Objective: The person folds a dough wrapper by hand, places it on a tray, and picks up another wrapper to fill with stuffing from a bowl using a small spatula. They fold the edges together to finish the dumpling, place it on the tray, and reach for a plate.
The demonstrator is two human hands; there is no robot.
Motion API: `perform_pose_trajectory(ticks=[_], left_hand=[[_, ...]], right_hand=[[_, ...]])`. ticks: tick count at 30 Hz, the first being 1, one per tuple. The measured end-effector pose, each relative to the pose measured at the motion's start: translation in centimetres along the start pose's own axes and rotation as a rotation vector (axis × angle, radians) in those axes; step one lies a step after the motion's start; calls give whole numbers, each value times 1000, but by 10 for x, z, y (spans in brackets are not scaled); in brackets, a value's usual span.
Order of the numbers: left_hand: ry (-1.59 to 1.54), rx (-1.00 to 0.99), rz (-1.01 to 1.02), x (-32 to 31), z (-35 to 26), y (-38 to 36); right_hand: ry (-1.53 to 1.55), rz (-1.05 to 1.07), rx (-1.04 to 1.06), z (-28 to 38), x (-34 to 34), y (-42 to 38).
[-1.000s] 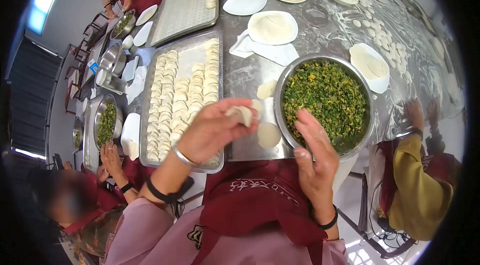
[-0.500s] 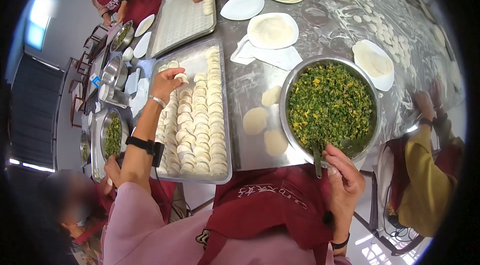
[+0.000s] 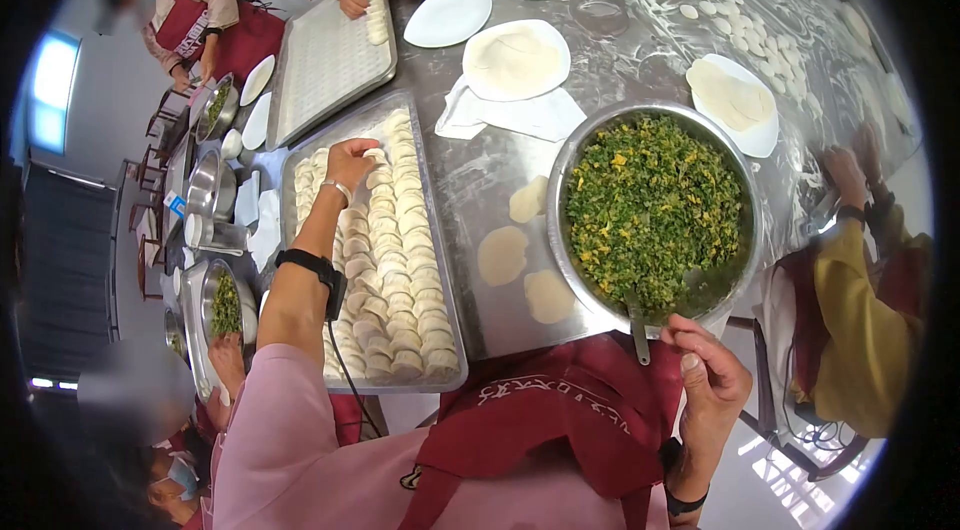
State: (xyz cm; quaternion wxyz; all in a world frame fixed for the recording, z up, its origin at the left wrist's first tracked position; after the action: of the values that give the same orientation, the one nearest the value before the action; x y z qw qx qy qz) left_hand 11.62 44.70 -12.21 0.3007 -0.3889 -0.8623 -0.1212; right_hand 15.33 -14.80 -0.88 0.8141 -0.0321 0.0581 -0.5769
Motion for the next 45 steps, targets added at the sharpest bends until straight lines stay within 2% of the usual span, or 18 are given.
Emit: perform_pose_trajectory(ticks=[5,8,11,12,14,17,23,24,27,31,34,37,38,41,45], left_hand=[[-26,-1,47,-7,13,7],[-3,22,57,-9,-4,-2],[167,-41,26,-8,-10,-5],[203,-141,11,-9,7,1],[297,-193,1,-7,8,0],[479,-326,78,-12,6,-3],[409,-345,47,-5,6,-9],[412,-334,22,-2,-2,-15],[285,-306,21,6,-44,-50],[49,-193,106,-9,-104,-131],[-163,-55,241,-45,-159,-210],[-218,-128,359,-96,-162,-263],[-19,-319,309,-128,-171,-281],[387,-593,121,-164,-183,-282],[611,-573,40,-194,-172,-269]], right_hand=[[-5,-1,-30,-3,-1,3],[-10,3,-43,-4,-2,5],[-19,-5,-50,-5,-2,4],[-24,-11,-53,-5,-2,4],[-21,-8,-62,-5,-2,4],[-27,-9,-68,-2,-2,1],[-44,7,-2,-2,-3,-3],[-165,14,52,-6,1,-2],[-486,31,211,-3,0,2],[-720,181,406,-11,-6,10],[-801,246,503,-20,-11,12],[-807,244,556,-27,-15,17],[-803,239,564,-28,-12,19],[-759,213,589,-37,-11,23],[-704,193,588,-41,-5,31]])
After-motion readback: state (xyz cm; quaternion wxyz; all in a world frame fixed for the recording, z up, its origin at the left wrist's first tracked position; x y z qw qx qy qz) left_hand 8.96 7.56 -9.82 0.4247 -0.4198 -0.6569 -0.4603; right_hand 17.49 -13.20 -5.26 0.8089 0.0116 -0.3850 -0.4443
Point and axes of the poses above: each hand's wrist, its own y-axis towards the middle knuckle, its own x-axis out of the back of the hand, z = x × y, the point moved 3 cm from there along y, towards the middle knuckle, and after that the axes turned 5 degrees about -x, right-handed, at the moved point
